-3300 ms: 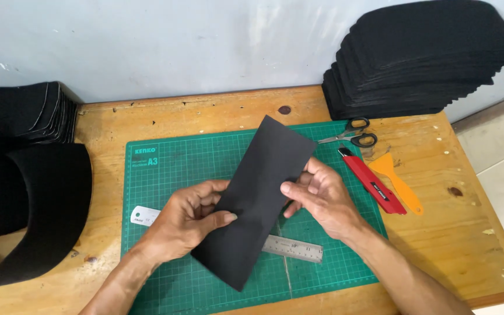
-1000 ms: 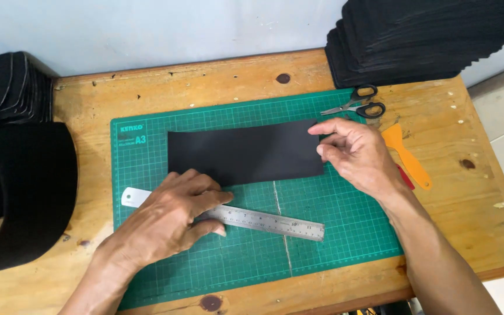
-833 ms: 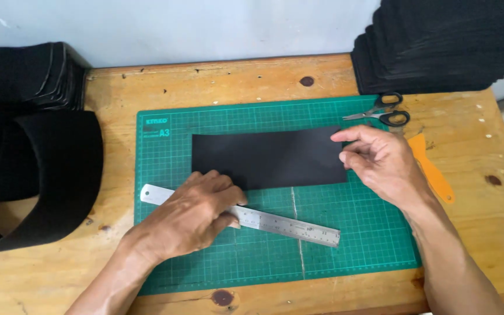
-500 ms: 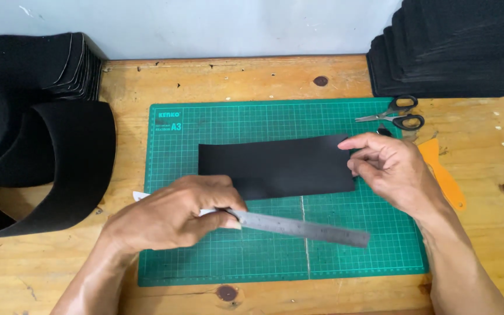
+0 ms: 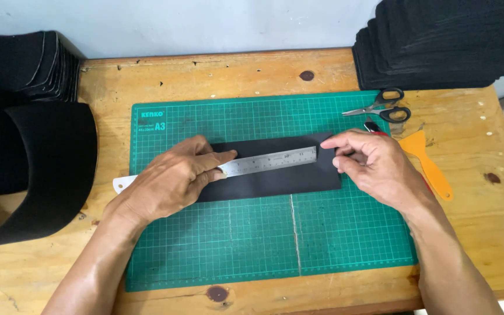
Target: Measuring a piece of black material with a metal ruler on a cutting mat.
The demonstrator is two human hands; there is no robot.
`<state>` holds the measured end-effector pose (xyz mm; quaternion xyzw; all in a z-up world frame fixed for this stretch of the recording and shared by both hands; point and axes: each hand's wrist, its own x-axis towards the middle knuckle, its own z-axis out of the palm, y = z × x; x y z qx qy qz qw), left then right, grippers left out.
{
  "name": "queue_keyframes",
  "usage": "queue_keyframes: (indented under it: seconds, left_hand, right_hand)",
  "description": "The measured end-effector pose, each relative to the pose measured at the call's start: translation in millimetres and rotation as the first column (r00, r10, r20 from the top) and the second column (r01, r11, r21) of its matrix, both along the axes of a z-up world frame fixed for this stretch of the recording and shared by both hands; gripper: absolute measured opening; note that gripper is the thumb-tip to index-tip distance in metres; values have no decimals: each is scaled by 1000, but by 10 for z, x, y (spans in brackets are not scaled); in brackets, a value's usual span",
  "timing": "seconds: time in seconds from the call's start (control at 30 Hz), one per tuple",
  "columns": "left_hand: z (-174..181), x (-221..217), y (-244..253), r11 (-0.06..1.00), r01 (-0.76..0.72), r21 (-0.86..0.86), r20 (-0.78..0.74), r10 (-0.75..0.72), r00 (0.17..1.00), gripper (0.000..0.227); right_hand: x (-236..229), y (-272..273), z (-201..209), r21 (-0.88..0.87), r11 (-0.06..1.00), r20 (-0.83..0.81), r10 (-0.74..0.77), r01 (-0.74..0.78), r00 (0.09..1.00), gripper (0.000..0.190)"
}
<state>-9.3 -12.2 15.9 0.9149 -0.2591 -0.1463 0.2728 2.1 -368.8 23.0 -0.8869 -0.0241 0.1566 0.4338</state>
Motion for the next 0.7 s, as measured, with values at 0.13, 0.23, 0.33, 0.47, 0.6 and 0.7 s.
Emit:
queue_keyframes:
  seconds: [0.13,0.23,0.33,0.47,0.6,0.7]
  left_hand:
    - [-136,-34,-31,995,101,-18,132,-98,986,48]
    - [-151,-54,-69,997,75,27,176,-79,981,48]
    - [-155,-70,-84,999,38,-21,172,-34,985,48]
    - [-33,-58,-52,986,-45,-160,81,59,995,47]
    - [90,-37,101,962,-26,-270,38,38,999,33]
    - [164,-29,189,973,-166,-158,-168,139,976,34]
  right_hand:
    - [-28,2,7,14,996,134,87,-89,987,34]
    - [-45,19,73,-235,958,239,222,-166,945,27]
    - [-50,0,-41,-191,964,253,233,-187,939,24]
    - [-23,-22,-172,-177,966,347,240,-188,907,4]
    - [-9,-48,-149,-171,966,247,234,-196,940,5]
    - [-20,-15,-35,-180,964,213,234,-198,949,10]
